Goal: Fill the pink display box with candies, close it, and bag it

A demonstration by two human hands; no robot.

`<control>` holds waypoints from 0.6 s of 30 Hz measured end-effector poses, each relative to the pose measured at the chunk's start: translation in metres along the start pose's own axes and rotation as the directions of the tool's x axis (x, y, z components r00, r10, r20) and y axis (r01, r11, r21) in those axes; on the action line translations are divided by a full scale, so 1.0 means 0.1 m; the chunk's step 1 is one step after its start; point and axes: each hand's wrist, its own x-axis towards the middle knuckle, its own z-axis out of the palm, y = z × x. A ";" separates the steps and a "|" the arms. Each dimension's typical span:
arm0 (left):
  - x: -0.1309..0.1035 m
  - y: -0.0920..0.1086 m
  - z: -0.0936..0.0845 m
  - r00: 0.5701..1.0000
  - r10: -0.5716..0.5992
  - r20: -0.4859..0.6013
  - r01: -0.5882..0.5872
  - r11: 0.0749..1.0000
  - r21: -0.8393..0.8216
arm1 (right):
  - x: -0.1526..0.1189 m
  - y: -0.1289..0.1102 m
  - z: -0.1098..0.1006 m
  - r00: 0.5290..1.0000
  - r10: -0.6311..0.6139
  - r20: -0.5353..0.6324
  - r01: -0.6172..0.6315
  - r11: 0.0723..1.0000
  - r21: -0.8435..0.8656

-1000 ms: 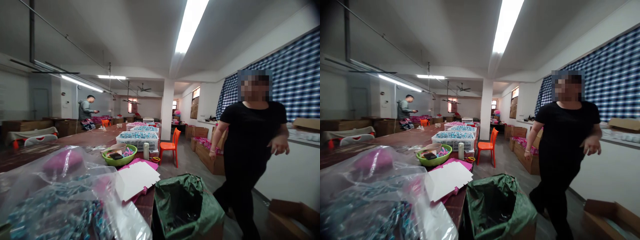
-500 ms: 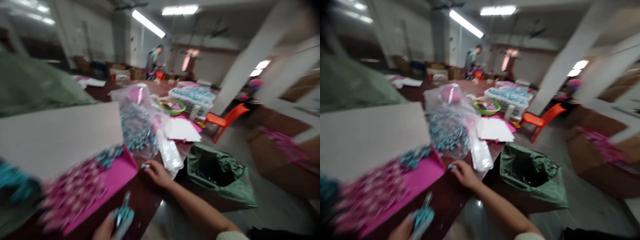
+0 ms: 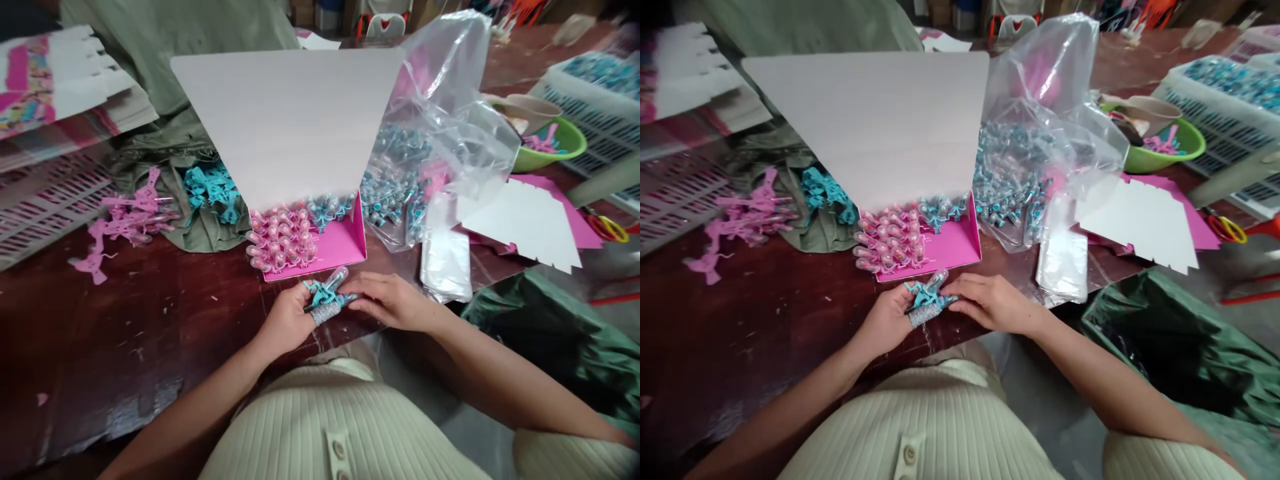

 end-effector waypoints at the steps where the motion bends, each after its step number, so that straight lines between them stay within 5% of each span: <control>1: -0.02 -0.01 -0.02 0.999 0.041 -0.003 -0.040 0.995 0.093 | 0.01 0.01 0.01 1.000 0.003 0.006 -0.003 1.000 0.002; 5: -0.08 -0.03 -0.09 0.951 0.308 0.026 -0.271 0.790 0.550 | 0.03 0.01 0.04 0.991 0.099 0.089 -0.103 0.994 0.036; 7: -0.09 -0.01 -0.11 0.926 0.366 0.088 -0.336 0.700 0.630 | 0.02 0.01 0.03 0.973 0.182 0.141 -0.197 0.975 0.099; 11: -0.03 0.05 -0.13 0.948 0.315 0.034 -0.278 0.776 0.565 | 0.01 0.01 -0.04 0.957 0.275 0.088 -0.288 0.926 0.245; 18: 0.07 0.05 -0.10 0.971 0.232 -0.050 -0.187 0.878 0.440 | 0.08 0.04 -0.08 0.945 0.325 0.034 -0.324 0.919 0.225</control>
